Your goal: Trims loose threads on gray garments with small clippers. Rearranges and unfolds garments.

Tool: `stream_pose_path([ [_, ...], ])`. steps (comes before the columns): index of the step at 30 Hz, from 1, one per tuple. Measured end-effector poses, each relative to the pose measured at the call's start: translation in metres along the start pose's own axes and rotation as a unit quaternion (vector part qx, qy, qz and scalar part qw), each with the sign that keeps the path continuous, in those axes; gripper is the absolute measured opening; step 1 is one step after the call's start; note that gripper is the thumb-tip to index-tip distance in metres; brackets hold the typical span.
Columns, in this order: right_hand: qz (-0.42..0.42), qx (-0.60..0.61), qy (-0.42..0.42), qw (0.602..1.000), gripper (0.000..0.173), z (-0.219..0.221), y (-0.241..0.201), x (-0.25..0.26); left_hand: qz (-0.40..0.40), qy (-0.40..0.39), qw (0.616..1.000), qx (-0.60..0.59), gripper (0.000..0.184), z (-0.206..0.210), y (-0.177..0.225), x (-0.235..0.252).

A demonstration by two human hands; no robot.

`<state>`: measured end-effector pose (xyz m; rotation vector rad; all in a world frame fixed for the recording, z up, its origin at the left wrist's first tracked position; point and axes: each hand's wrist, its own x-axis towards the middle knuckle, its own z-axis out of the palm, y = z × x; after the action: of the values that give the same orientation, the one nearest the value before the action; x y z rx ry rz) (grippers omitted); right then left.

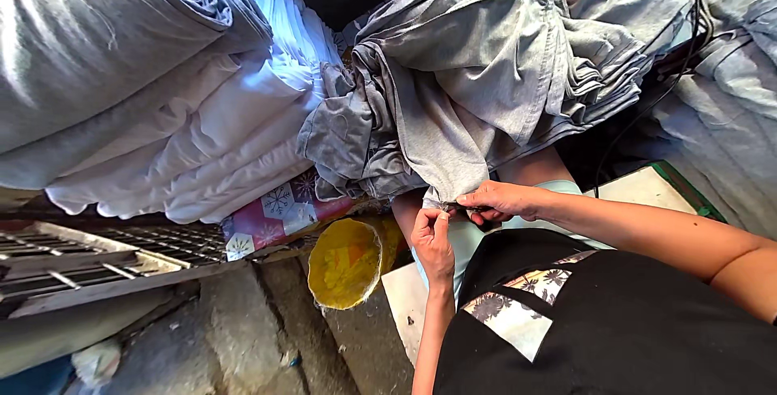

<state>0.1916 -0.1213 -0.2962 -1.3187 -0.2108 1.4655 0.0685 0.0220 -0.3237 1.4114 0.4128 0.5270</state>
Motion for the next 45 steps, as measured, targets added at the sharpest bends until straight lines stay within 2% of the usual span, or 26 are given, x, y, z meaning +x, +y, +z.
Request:
stream_pose_path([
  [10,0.026,0.029,-0.002,0.999,0.049,0.005,-0.001,0.003,0.025,-0.005,0.999,0.038,0.019,0.004,-0.003,-0.001],
  [15,0.006,0.037,0.024,0.999,0.049,0.007,0.002,0.008,0.036,-0.001,0.998,0.051,0.018,0.006,-0.003,0.0],
  [23,0.023,0.053,-0.006,0.998,0.05,0.008,0.002,0.005,0.029,0.003,0.998,0.052,0.021,0.007,-0.005,0.0],
  [33,0.004,0.078,0.025,0.997,0.048,0.012,0.004,0.01,0.027,0.013,0.996,0.079,0.021,0.009,-0.003,0.001],
  [38,0.011,0.056,0.016,0.998,0.05,0.01,0.004,0.008,0.021,0.012,0.997,0.071,0.023,0.009,-0.004,0.001],
  [40,-0.022,-0.005,0.036,0.999,0.05,0.011,-0.001,-0.001,0.009,0.016,0.998,0.056,0.024,0.009,-0.004,0.003],
  [41,-0.071,-0.049,0.065,0.994,0.048,0.011,-0.001,-0.004,0.0,0.014,0.999,0.047,0.024,0.008,-0.004,0.003],
  [43,-0.186,-0.16,0.14,0.959,0.028,0.005,0.006,-0.002,-0.01,0.011,0.999,0.028,0.024,0.006,-0.004,0.003],
  [44,-0.216,-0.218,0.162,0.938,0.028,-0.002,0.011,0.003,-0.015,0.015,1.0,0.019,0.025,0.007,-0.005,0.003],
  [45,-0.234,-0.257,0.172,0.922,0.037,-0.007,0.015,0.01,-0.024,0.009,1.0,0.007,0.025,0.006,-0.005,0.003],
])
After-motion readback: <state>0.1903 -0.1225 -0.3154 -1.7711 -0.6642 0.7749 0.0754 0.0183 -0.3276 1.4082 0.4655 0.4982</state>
